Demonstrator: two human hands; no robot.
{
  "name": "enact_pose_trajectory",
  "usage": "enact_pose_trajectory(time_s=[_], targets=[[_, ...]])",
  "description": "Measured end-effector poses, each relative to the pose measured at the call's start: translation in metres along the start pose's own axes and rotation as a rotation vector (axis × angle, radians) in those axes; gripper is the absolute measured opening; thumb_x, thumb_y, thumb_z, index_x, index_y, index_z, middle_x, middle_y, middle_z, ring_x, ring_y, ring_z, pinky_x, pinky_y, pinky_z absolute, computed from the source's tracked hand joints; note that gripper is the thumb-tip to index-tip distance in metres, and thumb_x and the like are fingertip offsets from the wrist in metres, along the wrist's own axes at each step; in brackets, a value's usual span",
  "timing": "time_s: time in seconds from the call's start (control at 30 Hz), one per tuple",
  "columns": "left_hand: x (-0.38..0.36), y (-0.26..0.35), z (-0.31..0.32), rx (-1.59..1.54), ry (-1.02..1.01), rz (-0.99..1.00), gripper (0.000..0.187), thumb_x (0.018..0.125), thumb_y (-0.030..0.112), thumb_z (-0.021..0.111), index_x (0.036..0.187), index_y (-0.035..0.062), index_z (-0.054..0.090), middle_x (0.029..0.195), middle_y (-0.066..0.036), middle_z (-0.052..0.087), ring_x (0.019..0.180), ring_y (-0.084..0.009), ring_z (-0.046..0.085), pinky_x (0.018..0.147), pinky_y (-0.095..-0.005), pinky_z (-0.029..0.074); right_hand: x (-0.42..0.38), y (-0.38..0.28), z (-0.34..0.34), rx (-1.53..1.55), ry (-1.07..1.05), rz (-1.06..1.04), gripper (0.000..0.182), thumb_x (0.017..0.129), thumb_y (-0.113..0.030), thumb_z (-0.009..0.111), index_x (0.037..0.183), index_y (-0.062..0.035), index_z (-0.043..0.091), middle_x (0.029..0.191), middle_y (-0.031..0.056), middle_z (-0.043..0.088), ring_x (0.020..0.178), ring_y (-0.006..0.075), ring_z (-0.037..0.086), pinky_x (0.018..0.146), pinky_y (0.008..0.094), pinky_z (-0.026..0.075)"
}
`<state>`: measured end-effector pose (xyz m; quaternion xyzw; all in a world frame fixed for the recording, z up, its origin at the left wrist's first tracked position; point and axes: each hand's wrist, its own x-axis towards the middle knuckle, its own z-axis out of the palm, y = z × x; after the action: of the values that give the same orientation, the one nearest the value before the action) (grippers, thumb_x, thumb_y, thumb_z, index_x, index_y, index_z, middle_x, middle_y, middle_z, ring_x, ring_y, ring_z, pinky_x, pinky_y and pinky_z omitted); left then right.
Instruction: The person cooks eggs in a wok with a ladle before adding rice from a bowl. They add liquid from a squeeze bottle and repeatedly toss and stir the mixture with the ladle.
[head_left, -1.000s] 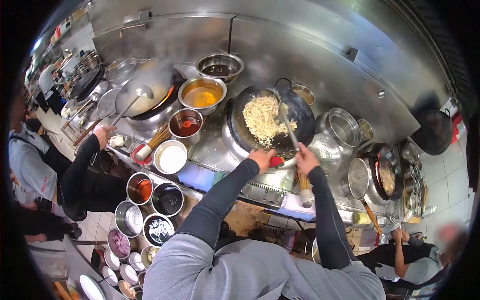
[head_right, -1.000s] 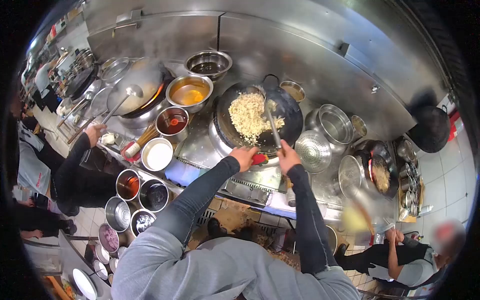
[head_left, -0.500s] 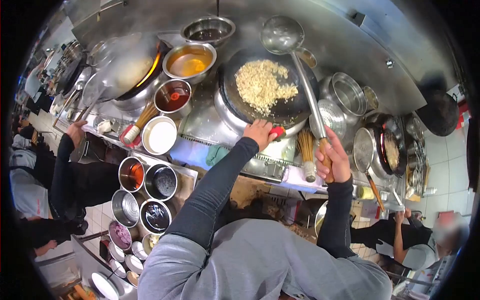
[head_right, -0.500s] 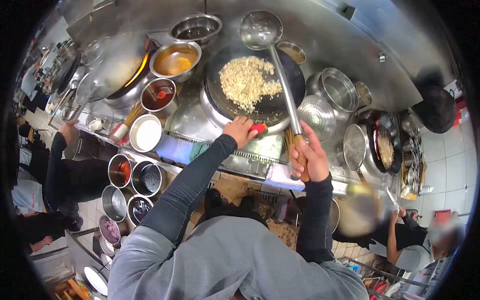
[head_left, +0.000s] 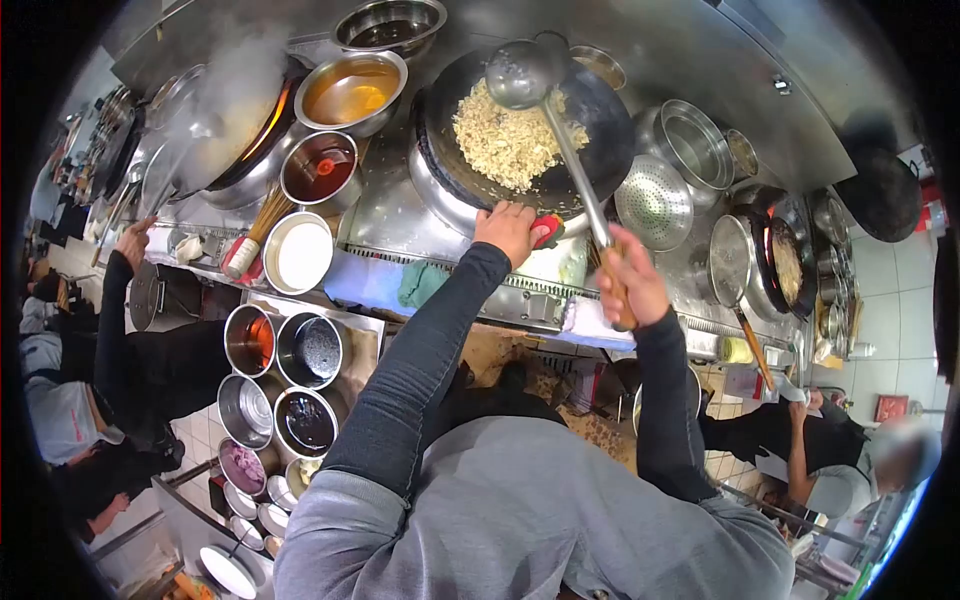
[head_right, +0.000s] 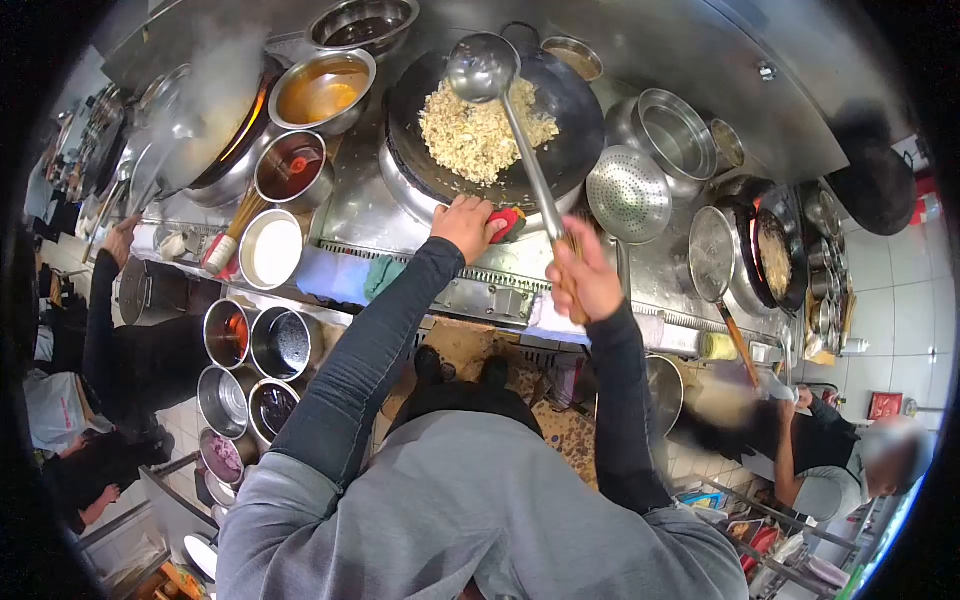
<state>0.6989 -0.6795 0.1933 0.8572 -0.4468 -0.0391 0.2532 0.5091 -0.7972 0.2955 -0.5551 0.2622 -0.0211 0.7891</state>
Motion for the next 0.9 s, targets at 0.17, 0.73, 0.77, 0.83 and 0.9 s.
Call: enact_pose_trajectory(time_s=[0.17,0.73,0.77,0.83,0.9], targets=[[0.0,-0.001,0.001,0.016,0.034,0.03,0.033,0.089,0.042,0.053,0.094,0.0096,0.06,0.1,-0.007,0.061,0.101,-0.0251,0.054,0.08,-0.0451,0.038,0.05,0.062,-0.034,0.367,0.023,0.173,0.035,0.096,-0.021,0.052,0.128,-0.022,0.037,0.076,0.0078,0.049,0.044,0.0093,0.04,0.034,0.0244,0.034],[0.005,-0.008,-0.009,0.034,-0.109,0.025,0.039,0.089,0.049,0.051,0.099,0.0123,0.061,0.102,-0.006,0.063,0.105,-0.0257,0.054,0.084,-0.0476,0.037,0.075,0.023,-0.002,-0.625,0.321,-0.237,0.031,0.094,-0.019,0.049,0.123,-0.0187,0.037,0.063,0.0037,0.047,0.037,0.0133,0.042,0.032,0.0312,0.033],[0.007,-0.008,-0.01,0.038,-0.102,0.03,0.039,0.089,0.049,0.051,0.099,0.0123,0.061,0.102,-0.006,0.063,0.105,-0.0257,0.054,0.084,-0.0476,0.037,0.067,0.032,-0.009,-0.589,0.257,-0.334,0.03,0.095,-0.019,0.049,0.122,-0.0188,0.037,0.063,0.0031,0.048,0.036,0.0132,0.042,0.031,0.032,0.032],[0.006,-0.012,-0.002,0.004,-0.065,0.028,0.039,0.089,0.049,0.051,0.1,0.0125,0.061,0.104,-0.007,0.063,0.106,-0.0258,0.054,0.084,-0.0483,0.037,0.007,0.016,0.011,-0.094,0.103,0.015,0.03,0.097,-0.019,0.049,0.123,-0.0193,0.036,0.066,0.0039,0.048,0.041,0.0118,0.042,0.034,0.0284,0.033],[0.009,-0.012,-0.007,-0.003,-0.091,0.021,0.04,0.089,0.049,0.051,0.102,0.0129,0.061,0.103,-0.007,0.064,0.106,-0.0263,0.054,0.084,-0.0486,0.037,0.004,0.032,-0.008,0.263,0.018,0.187,0.033,0.096,-0.019,0.05,0.126,-0.0197,0.035,0.07,0.0056,0.049,0.043,0.012,0.041,0.036,0.0261,0.033]])
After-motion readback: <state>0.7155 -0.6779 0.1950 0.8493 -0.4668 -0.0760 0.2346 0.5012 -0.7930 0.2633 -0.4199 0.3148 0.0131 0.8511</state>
